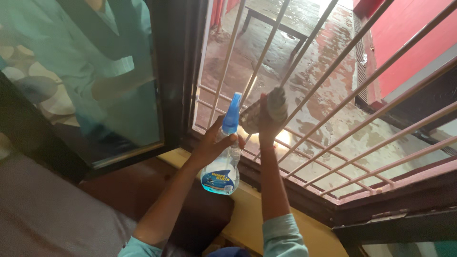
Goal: The person sprays a window with a cleaning solution and wipes the glass with a cloth. They repeatedly spray and wipe the same area of the window, focusing on the lower section near the metal grille.
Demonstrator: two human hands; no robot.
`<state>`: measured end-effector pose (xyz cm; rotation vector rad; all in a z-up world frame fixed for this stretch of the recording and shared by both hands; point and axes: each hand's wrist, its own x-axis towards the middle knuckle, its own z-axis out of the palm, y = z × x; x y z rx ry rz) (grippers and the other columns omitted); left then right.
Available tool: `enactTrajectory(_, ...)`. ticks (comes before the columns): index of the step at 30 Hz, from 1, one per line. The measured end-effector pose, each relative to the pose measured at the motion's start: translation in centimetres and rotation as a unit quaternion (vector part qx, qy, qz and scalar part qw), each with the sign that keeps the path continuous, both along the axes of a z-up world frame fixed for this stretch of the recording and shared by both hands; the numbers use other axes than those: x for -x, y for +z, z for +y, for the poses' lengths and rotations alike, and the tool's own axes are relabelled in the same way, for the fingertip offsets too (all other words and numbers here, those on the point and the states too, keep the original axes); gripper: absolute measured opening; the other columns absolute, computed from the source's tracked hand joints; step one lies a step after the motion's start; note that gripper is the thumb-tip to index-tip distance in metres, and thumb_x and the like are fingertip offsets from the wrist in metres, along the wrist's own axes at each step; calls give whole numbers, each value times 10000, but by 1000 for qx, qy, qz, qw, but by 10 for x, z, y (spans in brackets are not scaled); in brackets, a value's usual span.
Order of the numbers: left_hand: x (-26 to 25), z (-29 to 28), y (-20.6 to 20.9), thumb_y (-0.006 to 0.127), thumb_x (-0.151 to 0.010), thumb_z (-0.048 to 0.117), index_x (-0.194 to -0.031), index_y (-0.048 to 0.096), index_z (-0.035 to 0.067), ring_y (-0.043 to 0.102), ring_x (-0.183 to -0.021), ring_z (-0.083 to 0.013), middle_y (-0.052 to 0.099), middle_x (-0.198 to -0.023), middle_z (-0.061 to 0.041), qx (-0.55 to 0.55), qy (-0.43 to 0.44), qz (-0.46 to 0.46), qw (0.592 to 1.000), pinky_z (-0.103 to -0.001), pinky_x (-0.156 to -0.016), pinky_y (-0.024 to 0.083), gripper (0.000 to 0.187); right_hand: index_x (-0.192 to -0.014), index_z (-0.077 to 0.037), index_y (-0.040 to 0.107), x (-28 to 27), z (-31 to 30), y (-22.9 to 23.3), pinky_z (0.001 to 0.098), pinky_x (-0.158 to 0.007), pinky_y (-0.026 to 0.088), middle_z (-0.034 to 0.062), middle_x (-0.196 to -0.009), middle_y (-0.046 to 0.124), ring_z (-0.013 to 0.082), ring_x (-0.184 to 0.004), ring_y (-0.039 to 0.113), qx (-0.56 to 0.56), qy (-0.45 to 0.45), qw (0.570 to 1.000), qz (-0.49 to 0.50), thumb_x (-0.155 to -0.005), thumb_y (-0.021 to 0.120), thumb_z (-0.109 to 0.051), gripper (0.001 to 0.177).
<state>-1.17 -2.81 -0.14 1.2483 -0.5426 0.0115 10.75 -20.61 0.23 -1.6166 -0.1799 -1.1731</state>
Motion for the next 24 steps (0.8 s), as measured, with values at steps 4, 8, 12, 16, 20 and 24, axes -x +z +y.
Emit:
enactTrajectory(4, 1, -1, 3, 670, -1001, 281, -1487, 393, 77, 743, -964, -207, 746, -962, -116, -11, -5, -26, 1000, -385, -919, 582, 595, -1023, -37, 688, -2, 0, -9, 311, -833, 556, 51, -933, 736, 154, -843, 683, 6, -36, 998, 46, -884, 867, -323, 365)
enactTrajectory(8, 2, -1, 7, 668, -999, 280, -1495, 382, 72, 743, -972, -209, 745, -977, -125, -4, -19, -22, 1000, -389, -910, 587, 609, -1069, -40, 692, 4, -4, 24, 311, -870, 557, 49, -1001, 744, 150, -917, 706, 18, 20, 1000, -1, -898, 861, -293, 349)
enactTrajectory(12, 1, -5, 8, 670, -971, 278, -1502, 355, 88, 739, -937, -217, 738, -963, -129, 3, -33, -1, 999, -400, -853, 595, 646, -1259, -29, 675, -6, -3, 99, 294, -984, 550, 55, -1196, 745, 125, -1080, 708, -51, 121, 987, -95, -906, 842, -220, 434)
enactTrajectory(16, -3, -8, 1, 665, -1000, 274, -1466, 389, 64, 741, -948, -218, 744, -967, -126, 2, -39, -23, 999, -395, -859, 597, 581, -1221, 7, 713, -16, -14, 121, 278, -984, 567, 82, -1154, 779, 134, -1043, 736, -34, 41, 998, 15, -931, 850, -195, 379)
enactTrajectory(20, 0, -8, -6, 649, -1009, 302, -1447, 406, 65, 758, -943, -203, 764, -941, -113, -35, -15, -10, 999, -366, -886, 599, 554, -1294, -7, 652, -11, -3, 45, 270, -992, 541, 85, -1249, 740, 123, -1121, 708, -78, 104, 991, -34, -930, 824, -215, 454)
enactTrajectory(24, 10, -11, -6, 667, -1000, 314, -1455, 419, 63, 739, -911, -201, 751, -920, -118, -20, -13, -10, 1000, -368, -849, 593, 576, -1217, 5, 647, 11, -3, -10, 297, -875, 561, 82, -1066, 742, 146, -964, 707, 17, -25, 999, 35, -886, 857, -232, 459)
